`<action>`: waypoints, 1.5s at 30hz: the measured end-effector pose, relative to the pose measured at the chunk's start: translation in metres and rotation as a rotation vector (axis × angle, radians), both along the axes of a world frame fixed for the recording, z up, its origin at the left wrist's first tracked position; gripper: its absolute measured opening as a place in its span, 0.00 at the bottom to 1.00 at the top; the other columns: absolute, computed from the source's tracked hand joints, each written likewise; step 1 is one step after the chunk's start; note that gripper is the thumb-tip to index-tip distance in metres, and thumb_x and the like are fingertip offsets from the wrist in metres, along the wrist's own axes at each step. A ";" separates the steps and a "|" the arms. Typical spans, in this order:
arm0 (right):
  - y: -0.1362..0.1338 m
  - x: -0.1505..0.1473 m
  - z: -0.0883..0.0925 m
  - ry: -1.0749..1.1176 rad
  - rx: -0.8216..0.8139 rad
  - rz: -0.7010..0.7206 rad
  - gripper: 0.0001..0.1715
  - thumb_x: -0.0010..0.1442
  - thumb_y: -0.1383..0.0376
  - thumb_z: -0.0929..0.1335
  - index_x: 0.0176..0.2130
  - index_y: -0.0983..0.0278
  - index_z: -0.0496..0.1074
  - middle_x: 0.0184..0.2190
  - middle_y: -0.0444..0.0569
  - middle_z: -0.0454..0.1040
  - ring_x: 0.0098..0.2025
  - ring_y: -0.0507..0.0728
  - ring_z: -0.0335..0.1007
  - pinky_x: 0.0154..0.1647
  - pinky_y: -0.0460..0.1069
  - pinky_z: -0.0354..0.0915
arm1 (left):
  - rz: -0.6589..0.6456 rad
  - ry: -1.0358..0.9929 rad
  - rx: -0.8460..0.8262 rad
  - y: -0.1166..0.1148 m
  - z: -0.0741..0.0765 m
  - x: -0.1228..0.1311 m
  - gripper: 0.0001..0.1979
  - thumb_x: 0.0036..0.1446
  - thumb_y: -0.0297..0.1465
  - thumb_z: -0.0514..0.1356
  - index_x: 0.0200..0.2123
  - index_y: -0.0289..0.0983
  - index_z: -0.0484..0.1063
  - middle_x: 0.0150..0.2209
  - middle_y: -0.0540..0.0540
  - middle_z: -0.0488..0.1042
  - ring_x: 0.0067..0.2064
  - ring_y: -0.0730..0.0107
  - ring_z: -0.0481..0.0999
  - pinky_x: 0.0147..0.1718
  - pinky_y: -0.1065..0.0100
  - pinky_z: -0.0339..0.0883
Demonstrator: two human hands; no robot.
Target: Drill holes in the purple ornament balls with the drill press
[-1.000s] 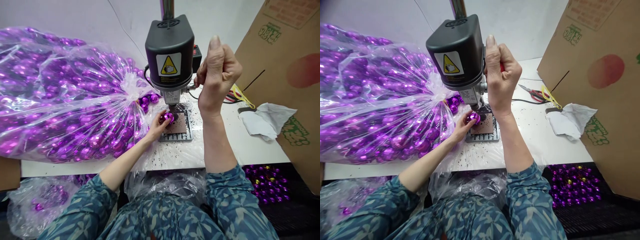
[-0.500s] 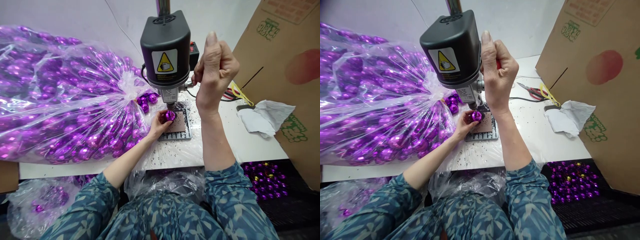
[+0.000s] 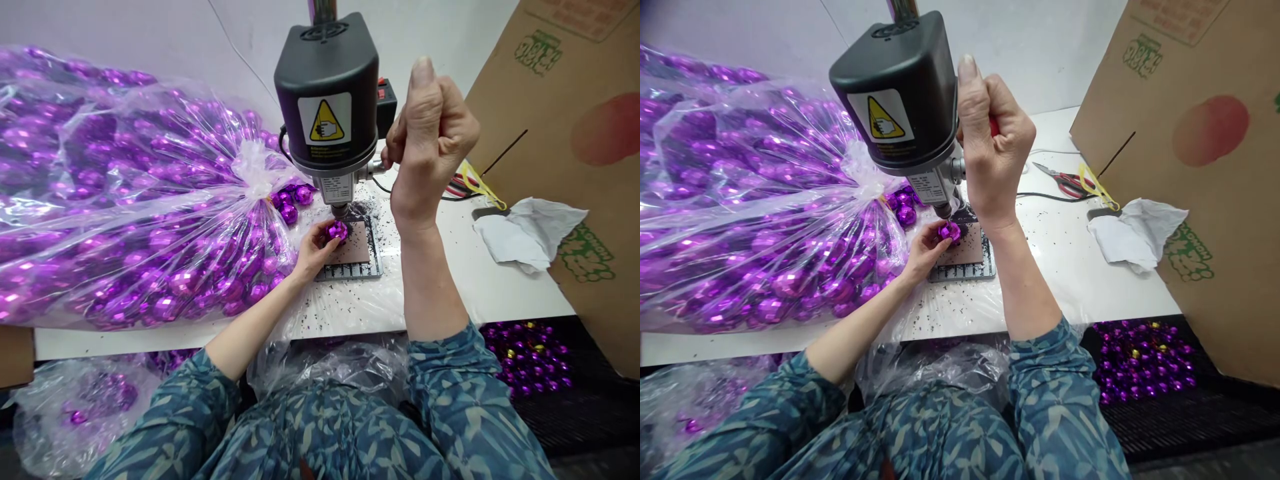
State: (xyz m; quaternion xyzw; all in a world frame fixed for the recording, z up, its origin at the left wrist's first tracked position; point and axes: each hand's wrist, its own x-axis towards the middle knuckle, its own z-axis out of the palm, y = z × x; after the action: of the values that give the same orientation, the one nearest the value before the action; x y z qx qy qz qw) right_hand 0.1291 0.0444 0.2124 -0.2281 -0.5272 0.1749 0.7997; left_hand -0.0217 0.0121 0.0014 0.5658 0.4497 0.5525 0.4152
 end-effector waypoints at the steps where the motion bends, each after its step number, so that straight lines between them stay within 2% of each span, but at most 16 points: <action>1: 0.000 0.000 0.000 -0.010 -0.006 -0.007 0.41 0.57 0.28 0.59 0.23 0.58 0.49 0.17 0.39 0.49 0.17 0.50 0.46 0.19 0.51 0.55 | -0.008 -0.012 0.007 0.001 -0.002 0.000 0.26 0.58 0.37 0.70 0.58 0.41 0.71 0.56 0.39 0.79 0.56 0.59 0.82 0.59 0.52 0.77; 6: 0.001 -0.001 -0.001 0.007 0.032 0.025 0.38 0.61 0.33 0.63 0.23 0.59 0.49 0.17 0.38 0.48 0.17 0.49 0.45 0.19 0.50 0.53 | -0.026 0.011 0.048 0.001 -0.007 0.001 0.29 0.55 0.36 0.72 0.58 0.39 0.70 0.56 0.38 0.78 0.57 0.56 0.81 0.63 0.46 0.73; 11: 0.006 -0.002 -0.002 0.009 0.015 -0.012 0.40 0.59 0.29 0.60 0.23 0.58 0.48 0.17 0.38 0.47 0.17 0.49 0.43 0.18 0.52 0.52 | -0.032 0.110 0.100 -0.004 -0.004 0.004 0.27 0.55 0.35 0.71 0.56 0.40 0.69 0.62 0.36 0.73 0.63 0.53 0.77 0.63 0.48 0.74; 13: 0.006 -0.002 -0.003 0.022 0.023 0.003 0.39 0.59 0.30 0.62 0.23 0.57 0.49 0.17 0.38 0.48 0.16 0.49 0.43 0.17 0.52 0.52 | -0.053 0.121 0.110 -0.006 -0.003 0.006 0.27 0.56 0.37 0.71 0.56 0.40 0.69 0.65 0.35 0.71 0.65 0.53 0.75 0.64 0.48 0.73; 16: 0.003 -0.001 -0.002 0.042 0.052 0.031 0.39 0.58 0.31 0.65 0.22 0.58 0.50 0.17 0.37 0.48 0.16 0.48 0.43 0.17 0.51 0.51 | -0.065 0.069 0.095 -0.006 -0.004 0.007 0.28 0.56 0.40 0.72 0.56 0.41 0.68 0.60 0.37 0.75 0.62 0.54 0.78 0.63 0.47 0.73; 18: 0.000 0.000 -0.001 0.038 0.034 0.033 0.40 0.57 0.29 0.63 0.22 0.58 0.50 0.17 0.38 0.48 0.16 0.49 0.43 0.18 0.52 0.50 | -0.058 0.041 0.091 -0.005 -0.006 0.008 0.29 0.55 0.41 0.73 0.55 0.41 0.66 0.57 0.38 0.77 0.60 0.54 0.79 0.62 0.46 0.74; 21: -0.004 0.000 0.000 0.021 0.002 0.022 0.40 0.55 0.28 0.62 0.21 0.57 0.50 0.17 0.39 0.50 0.17 0.50 0.44 0.19 0.53 0.51 | -0.055 0.036 0.102 -0.003 -0.008 0.009 0.30 0.55 0.41 0.74 0.54 0.41 0.66 0.58 0.37 0.77 0.60 0.53 0.79 0.62 0.46 0.74; 26: 0.001 0.000 -0.002 0.081 0.087 0.063 0.36 0.55 0.37 0.71 0.21 0.57 0.52 0.16 0.37 0.50 0.16 0.49 0.42 0.17 0.53 0.48 | -0.067 0.030 0.098 -0.002 -0.009 0.009 0.28 0.56 0.41 0.74 0.53 0.41 0.66 0.59 0.36 0.76 0.62 0.52 0.78 0.64 0.44 0.72; 31: -0.001 -0.001 -0.015 0.045 0.010 -0.026 0.40 0.59 0.33 0.66 0.22 0.59 0.48 0.17 0.38 0.46 0.18 0.46 0.42 0.20 0.51 0.47 | -0.068 0.027 0.096 -0.001 -0.010 0.009 0.29 0.56 0.42 0.74 0.54 0.40 0.66 0.59 0.35 0.76 0.62 0.52 0.78 0.65 0.44 0.72; 33: -0.004 -0.001 -0.023 0.056 -0.008 -0.061 0.40 0.62 0.34 0.65 0.22 0.60 0.47 0.18 0.38 0.44 0.19 0.45 0.43 0.22 0.49 0.47 | -0.062 0.030 0.091 -0.002 -0.010 0.009 0.30 0.55 0.43 0.74 0.54 0.40 0.66 0.59 0.35 0.76 0.62 0.52 0.78 0.65 0.45 0.71; 37: -0.009 -0.002 -0.038 0.101 0.043 -0.070 0.40 0.66 0.41 0.67 0.22 0.62 0.45 0.17 0.38 0.42 0.18 0.44 0.45 0.21 0.49 0.46 | -0.057 0.021 0.093 -0.003 -0.008 0.009 0.30 0.54 0.45 0.75 0.53 0.40 0.67 0.59 0.34 0.76 0.62 0.52 0.78 0.65 0.45 0.72; 43: -0.010 0.002 -0.046 0.061 0.075 -0.087 0.41 0.66 0.40 0.67 0.22 0.60 0.43 0.14 0.39 0.42 0.17 0.47 0.42 0.20 0.52 0.44 | -0.059 0.015 0.082 -0.003 -0.008 0.010 0.31 0.54 0.47 0.75 0.52 0.40 0.67 0.60 0.34 0.76 0.61 0.52 0.79 0.63 0.44 0.73; 45: -0.008 0.003 -0.048 0.047 0.109 -0.072 0.40 0.67 0.43 0.67 0.21 0.61 0.44 0.14 0.39 0.42 0.16 0.47 0.42 0.19 0.52 0.44 | -0.062 0.013 0.086 -0.003 -0.008 0.010 0.31 0.54 0.47 0.75 0.52 0.40 0.66 0.60 0.34 0.76 0.61 0.52 0.79 0.63 0.44 0.73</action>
State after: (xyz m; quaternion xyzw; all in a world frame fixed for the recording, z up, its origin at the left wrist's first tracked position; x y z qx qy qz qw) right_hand 0.1321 0.0361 0.1642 -0.1987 -0.5085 0.1224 0.8288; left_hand -0.0119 0.0089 -0.0061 0.6002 0.4108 0.5545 0.4045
